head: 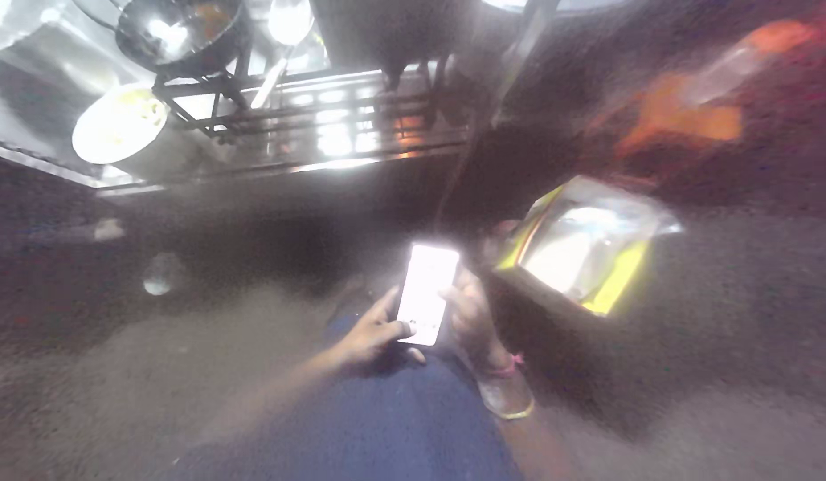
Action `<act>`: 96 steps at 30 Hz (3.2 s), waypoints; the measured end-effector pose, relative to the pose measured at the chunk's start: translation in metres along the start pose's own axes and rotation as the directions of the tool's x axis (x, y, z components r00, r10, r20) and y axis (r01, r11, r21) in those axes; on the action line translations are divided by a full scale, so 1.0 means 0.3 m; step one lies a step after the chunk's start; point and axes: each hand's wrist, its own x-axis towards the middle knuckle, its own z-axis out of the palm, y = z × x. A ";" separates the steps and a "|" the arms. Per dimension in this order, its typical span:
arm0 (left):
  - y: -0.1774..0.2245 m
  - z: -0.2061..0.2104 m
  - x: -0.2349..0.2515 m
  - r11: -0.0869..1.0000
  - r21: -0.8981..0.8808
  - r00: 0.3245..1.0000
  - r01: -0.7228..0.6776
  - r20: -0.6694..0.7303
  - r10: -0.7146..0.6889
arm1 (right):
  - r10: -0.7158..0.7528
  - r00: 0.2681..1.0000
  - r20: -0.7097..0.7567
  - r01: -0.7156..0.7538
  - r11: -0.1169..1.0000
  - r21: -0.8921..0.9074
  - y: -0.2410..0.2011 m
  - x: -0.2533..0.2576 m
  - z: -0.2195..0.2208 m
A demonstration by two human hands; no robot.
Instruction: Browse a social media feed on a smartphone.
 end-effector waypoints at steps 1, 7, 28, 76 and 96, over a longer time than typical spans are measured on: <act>-0.006 -0.003 0.000 1.000 0.023 1.000 -0.016 0.011 0.015 | 0.004 1.000 -0.009 -0.004 1.000 0.004 0.003 -0.002 0.003; -0.017 -0.015 0.000 0.998 0.055 0.998 -0.038 0.045 0.035 | 0.017 1.000 -0.023 -0.015 0.997 0.072 0.011 -0.021 0.000; -0.020 -0.016 -0.007 0.992 0.120 0.999 -0.036 0.006 0.035 | 0.051 0.988 -0.145 -0.034 0.992 0.119 0.151 -0.140 -0.252; 0.034 0.110 -0.047 0.991 -0.115 0.988 -0.072 0.125 0.087 | 0.705 0.499 -0.505 -0.853 0.295 -0.431 0.867 -0.397 -0.767; 0.026 0.100 -0.040 0.978 -0.205 0.985 -0.042 0.154 0.075 | 0.704 0.497 -0.508 -0.860 0.321 -0.397 0.928 -0.446 -0.818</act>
